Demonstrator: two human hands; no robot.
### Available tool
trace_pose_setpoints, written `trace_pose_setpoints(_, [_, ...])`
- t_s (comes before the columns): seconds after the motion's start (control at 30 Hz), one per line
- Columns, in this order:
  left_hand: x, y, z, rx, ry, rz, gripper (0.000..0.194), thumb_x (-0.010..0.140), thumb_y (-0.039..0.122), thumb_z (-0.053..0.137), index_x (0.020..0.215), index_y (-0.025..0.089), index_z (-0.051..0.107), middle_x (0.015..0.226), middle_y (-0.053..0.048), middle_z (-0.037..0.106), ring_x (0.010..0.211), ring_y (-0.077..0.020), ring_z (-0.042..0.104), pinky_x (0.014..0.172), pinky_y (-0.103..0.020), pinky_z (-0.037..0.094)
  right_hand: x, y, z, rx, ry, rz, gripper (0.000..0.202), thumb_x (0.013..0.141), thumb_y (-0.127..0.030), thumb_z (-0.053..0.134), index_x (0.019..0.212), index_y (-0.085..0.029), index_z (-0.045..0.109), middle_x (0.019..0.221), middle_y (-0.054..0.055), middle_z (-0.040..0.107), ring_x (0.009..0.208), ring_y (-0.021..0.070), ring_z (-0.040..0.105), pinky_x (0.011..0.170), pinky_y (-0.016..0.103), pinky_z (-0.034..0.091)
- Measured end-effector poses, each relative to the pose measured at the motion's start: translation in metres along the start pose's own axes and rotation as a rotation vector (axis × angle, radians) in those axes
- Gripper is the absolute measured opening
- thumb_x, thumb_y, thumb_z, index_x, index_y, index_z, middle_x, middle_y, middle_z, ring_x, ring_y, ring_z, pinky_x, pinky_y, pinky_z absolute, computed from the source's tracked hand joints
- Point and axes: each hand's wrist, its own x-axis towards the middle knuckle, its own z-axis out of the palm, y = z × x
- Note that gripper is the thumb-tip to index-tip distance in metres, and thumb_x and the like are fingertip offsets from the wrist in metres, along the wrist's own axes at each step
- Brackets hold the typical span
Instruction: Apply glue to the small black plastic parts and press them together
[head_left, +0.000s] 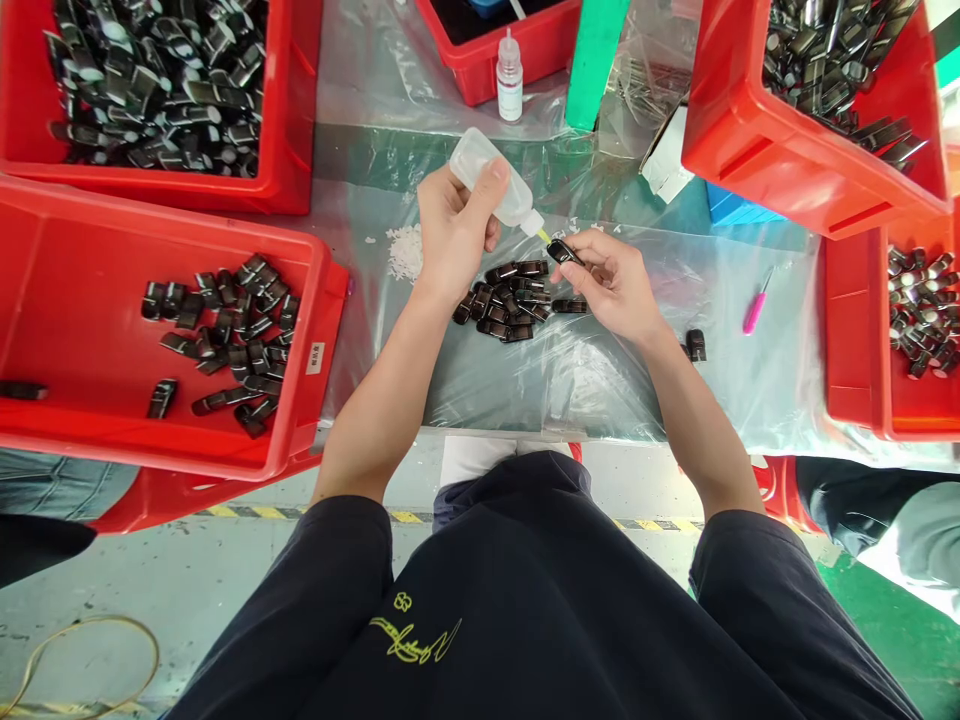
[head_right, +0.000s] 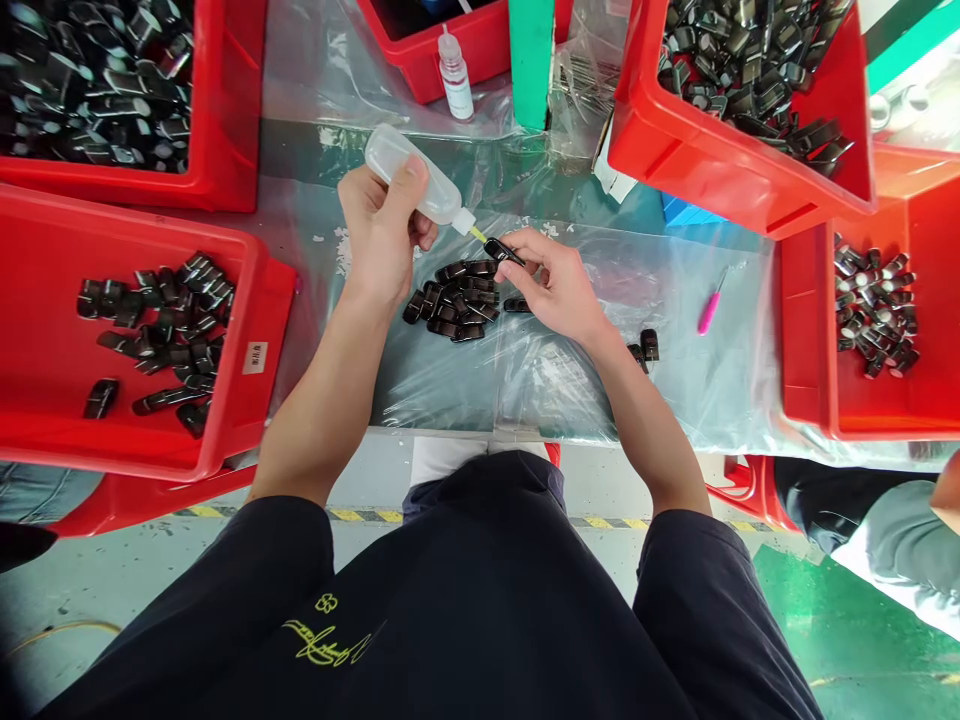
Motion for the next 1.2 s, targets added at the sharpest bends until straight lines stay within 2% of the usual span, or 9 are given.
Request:
trace_pose_setpoints(0.17, [0.001,-0.001,0.001,-0.006,0.012,0.008,0.055,0.077,0.072,0.076,0.059,0.023,0.058,0.051,0.004,0.041,0.041,-0.0081,0.028,0.041,-0.033,0.017,-0.001,0.003,0.000,-0.003,-0.021,-0.004,0.051,0.098,-0.069,0.054,0.119,-0.024,0.063,0.091,0.004,0.073,0.080,0.0174,0.065,0.071,0.034,0.058])
trace_pose_setpoints(0.3, [0.002,-0.003,-0.001,-0.002,0.003,0.001,0.057,0.079,0.075,0.072,0.060,0.023,0.057,0.052,0.003,0.040,0.043,-0.0079,0.027,0.043,-0.034,0.017,-0.001,0.003,0.000,0.008,-0.018,-0.003,0.054,0.097,-0.071,0.054,0.119,-0.024,0.064,0.090,0.004,0.073,0.078,0.0173,0.065,0.071,0.034,0.059])
trace_pose_setpoints(0.53, [0.002,-0.004,-0.007,-0.002,-0.068,-0.079,0.051,0.080,0.065,0.076,0.066,0.021,0.054,0.053,0.004,0.034,0.053,-0.0087,0.029,0.051,-0.032,0.022,-0.001,0.001,0.000,0.013,-0.015,0.026,0.051,0.095,-0.071,0.057,0.117,-0.026,0.065,0.089,0.004,0.073,0.079,0.0185,0.066,0.072,0.036,0.060])
trace_pose_setpoints(0.73, [0.000,-0.004,-0.002,0.019,0.010,-0.054,0.060,0.081,0.076,0.068,0.063,0.021,0.052,0.053,0.003,0.039,0.047,-0.0071,0.030,0.048,-0.035,0.017,0.000,0.004,0.000,0.013,0.010,0.006,0.053,0.096,-0.071,0.056,0.119,-0.026,0.067,0.089,0.003,0.073,0.077,0.0174,0.066,0.070,0.035,0.060])
trace_pose_setpoints(0.9, [0.003,-0.011,-0.005,0.040,0.038,-0.123,0.060,0.080,0.078,0.067,0.066,0.021,0.055,0.053,0.003,0.041,0.049,-0.0064,0.032,0.050,-0.033,0.021,0.001,0.002,0.001,0.049,0.051,-0.006,0.057,0.102,-0.070,0.043,0.126,-0.026,0.070,0.091,0.004,0.073,0.074,0.0178,0.068,0.069,0.037,0.062])
trace_pose_setpoints(1.0, [0.003,-0.012,-0.004,0.026,0.058,-0.158,0.063,0.076,0.082,0.068,0.065,0.022,0.055,0.051,0.002,0.040,0.048,-0.0074,0.032,0.047,-0.033,0.021,0.001,0.001,0.002,0.045,0.082,-0.017,0.056,0.103,-0.068,0.042,0.130,-0.027,0.069,0.097,0.005,0.074,0.080,0.0191,0.070,0.071,0.037,0.063])
trace_pose_setpoints(1.2, [-0.002,-0.001,0.005,-0.035,0.123,-0.180,0.058,0.085,0.073,0.068,0.063,0.021,0.055,0.052,0.001,0.044,0.047,-0.0093,0.038,0.045,-0.031,0.024,0.001,0.002,0.002,-0.013,0.156,-0.062,0.047,0.099,-0.063,0.056,0.133,-0.032,0.066,0.121,0.005,0.071,0.087,0.0184,0.069,0.069,0.035,0.063])
